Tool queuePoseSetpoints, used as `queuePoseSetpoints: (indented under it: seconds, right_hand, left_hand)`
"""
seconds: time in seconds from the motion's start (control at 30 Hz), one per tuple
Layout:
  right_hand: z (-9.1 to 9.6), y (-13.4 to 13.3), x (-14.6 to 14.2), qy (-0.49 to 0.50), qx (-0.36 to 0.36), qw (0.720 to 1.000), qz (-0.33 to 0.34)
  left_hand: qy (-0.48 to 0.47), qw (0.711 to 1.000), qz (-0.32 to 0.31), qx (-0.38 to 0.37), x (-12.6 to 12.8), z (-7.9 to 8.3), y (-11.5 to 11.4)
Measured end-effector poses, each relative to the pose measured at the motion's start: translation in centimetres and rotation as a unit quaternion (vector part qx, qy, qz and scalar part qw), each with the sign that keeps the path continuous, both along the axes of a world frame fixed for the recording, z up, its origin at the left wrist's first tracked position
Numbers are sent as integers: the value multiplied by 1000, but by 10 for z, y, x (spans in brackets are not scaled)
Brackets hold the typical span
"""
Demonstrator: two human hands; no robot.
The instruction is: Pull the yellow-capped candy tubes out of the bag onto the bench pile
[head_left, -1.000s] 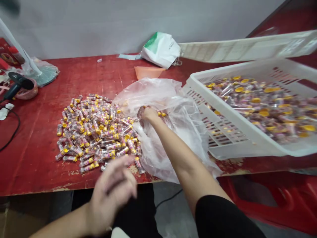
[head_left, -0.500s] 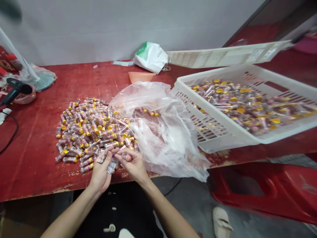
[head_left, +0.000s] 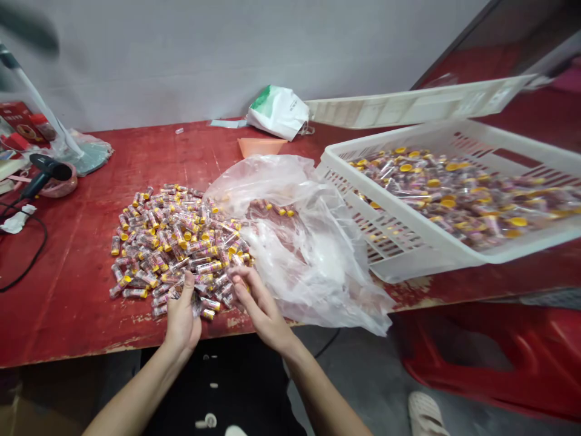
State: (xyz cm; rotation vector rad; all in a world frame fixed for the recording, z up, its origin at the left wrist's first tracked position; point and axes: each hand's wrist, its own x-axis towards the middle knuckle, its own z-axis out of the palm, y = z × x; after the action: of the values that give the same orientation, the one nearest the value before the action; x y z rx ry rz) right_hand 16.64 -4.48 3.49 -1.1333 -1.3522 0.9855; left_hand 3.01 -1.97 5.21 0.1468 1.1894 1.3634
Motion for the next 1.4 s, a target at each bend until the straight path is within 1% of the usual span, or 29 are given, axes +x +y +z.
queuePoseSetpoints:
  seconds: [0.07, 0.2, 0.3, 0.4, 0.5, 0.6, 0.7, 0.77, 0.83, 0.9, 1.0, 1.03, 1.07, 1.13, 1.17, 1.2, 1.23, 1.3, 1.33, 1.4]
  right_hand:
    - [3, -10, 7, -49, 34, 998, 1]
    - [4, -20, 8, -47, 81, 995, -36]
    - [5, -20, 6, -71, 106, 991, -39]
    - [10, -19, 7, -101, 114, 987, -53]
    - [15, -22, 10, -107, 109, 986, -64]
    - [17, -24, 12, -114, 125, 982, -84]
    - [16, -24, 14, -130, 143, 977, -90]
    - [14, -25, 14, -150, 164, 970, -95]
    - [11, -26, 13, -155, 185, 965, -101]
    - [8, -28, 14, -123, 172, 972, -101]
    - [6, -30, 18, -52, 93, 985, -134]
    - [6, -31, 21, -30, 60, 989, -132]
    - [7, -32, 23, -8, 28, 994, -108]
    - [11, -32, 26, 13, -15, 1000, -16]
    - [13, -32, 26, 1, -16, 1000, 27]
    - [15, -32, 25, -24, -5, 998, 54]
    - [16, -32, 24, -57, 13, 996, 65]
    - [17, -30, 20, -115, 44, 990, 65]
    - [18, -30, 19, -130, 51, 988, 67]
    - [18, -29, 19, -129, 47, 987, 80]
  left_hand:
    - [-4, 1000, -8, -6, -2, 2, 0]
    - [1, 999, -34, 7, -2, 0, -2]
    - [11, 998, -51, 24, 0, -3, -2]
    - [18, 997, -60, 41, 0, -6, -3]
    - [38, 995, -60, 72, 0, -9, -4]
    - [47, 990, -89, 99, 0, -8, -5]
    - [30, 990, -119, 71, -1, -5, -6]
    - [21, 993, -108, 48, 0, -4, -6]
    - [15, 995, -89, 50, 1, -5, -6]
    - [13, 995, -71, 71, 3, -7, -6]
    - [19, 995, -66, 72, 5, -10, -6]
    - [21, 995, -70, 65, 6, -10, -5]
    - [23, 995, -73, 60, 6, -11, -5]
    - [26, 995, -76, 64, 7, -11, -5]
    - [26, 994, -78, 68, 8, -11, -5]
    - [26, 994, -79, 73, 8, -11, -5]
    - [25, 994, -79, 77, 9, -11, -6]
    - [22, 993, -85, 80, 9, -10, -7]
    - [20, 993, -88, 82, 9, -10, -7]
    - [12, 992, -93, 82, 9, -9, -8]
